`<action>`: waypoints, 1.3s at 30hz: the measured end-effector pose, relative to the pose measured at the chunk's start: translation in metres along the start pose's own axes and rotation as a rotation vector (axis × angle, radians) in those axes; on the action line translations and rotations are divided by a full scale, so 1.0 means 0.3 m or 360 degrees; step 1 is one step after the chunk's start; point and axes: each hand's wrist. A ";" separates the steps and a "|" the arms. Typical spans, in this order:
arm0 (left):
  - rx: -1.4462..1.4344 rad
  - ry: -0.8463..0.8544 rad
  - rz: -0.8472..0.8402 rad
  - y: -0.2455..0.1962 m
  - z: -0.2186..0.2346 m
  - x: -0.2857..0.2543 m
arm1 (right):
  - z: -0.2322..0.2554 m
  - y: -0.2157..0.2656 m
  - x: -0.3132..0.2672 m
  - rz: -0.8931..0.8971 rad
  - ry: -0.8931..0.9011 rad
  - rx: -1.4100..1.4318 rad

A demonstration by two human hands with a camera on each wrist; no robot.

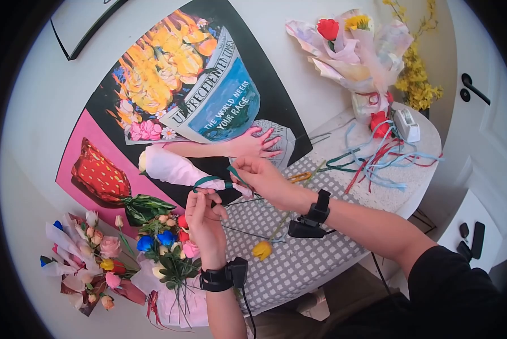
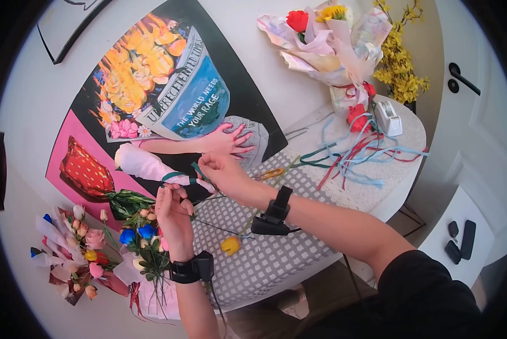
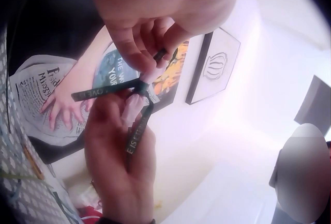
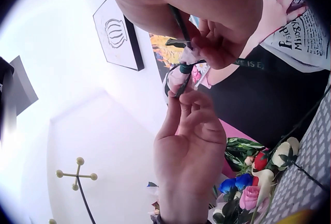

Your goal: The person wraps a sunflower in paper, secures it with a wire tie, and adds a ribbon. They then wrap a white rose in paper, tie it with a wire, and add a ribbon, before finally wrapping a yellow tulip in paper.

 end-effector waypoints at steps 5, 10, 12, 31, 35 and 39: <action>0.0137 0.0014 -0.0013 0.011 -0.029 -0.007 | -0.008 -0.027 0.002 0.0017 -0.0183 0.0002; 0.0163 0.0065 -0.0043 0.021 -0.023 0.000 | 0.002 -0.052 0.016 -0.0006 -0.0300 0.0108; 0.0188 0.0047 -0.0033 0.023 -0.028 -0.003 | -0.001 -0.045 0.005 -0.0036 -0.0317 0.0236; 0.0490 0.0227 -0.0164 0.018 -0.094 -0.025 | -0.014 -0.062 -0.011 -0.0082 -0.0365 0.0208; 0.0572 0.0217 -0.0183 0.013 -0.089 -0.027 | -0.013 -0.087 0.000 -0.0054 -0.0455 0.0030; 0.0754 0.0213 -0.0217 0.004 -0.108 -0.037 | -0.029 -0.072 -0.019 0.0258 -0.0472 -0.0066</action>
Point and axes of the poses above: each hand's wrist, its own x-axis towards the middle knuckle, its own z-axis out of the back of the hand, y = z × x, and after that the axes turned 9 degrees about -z, right-handed
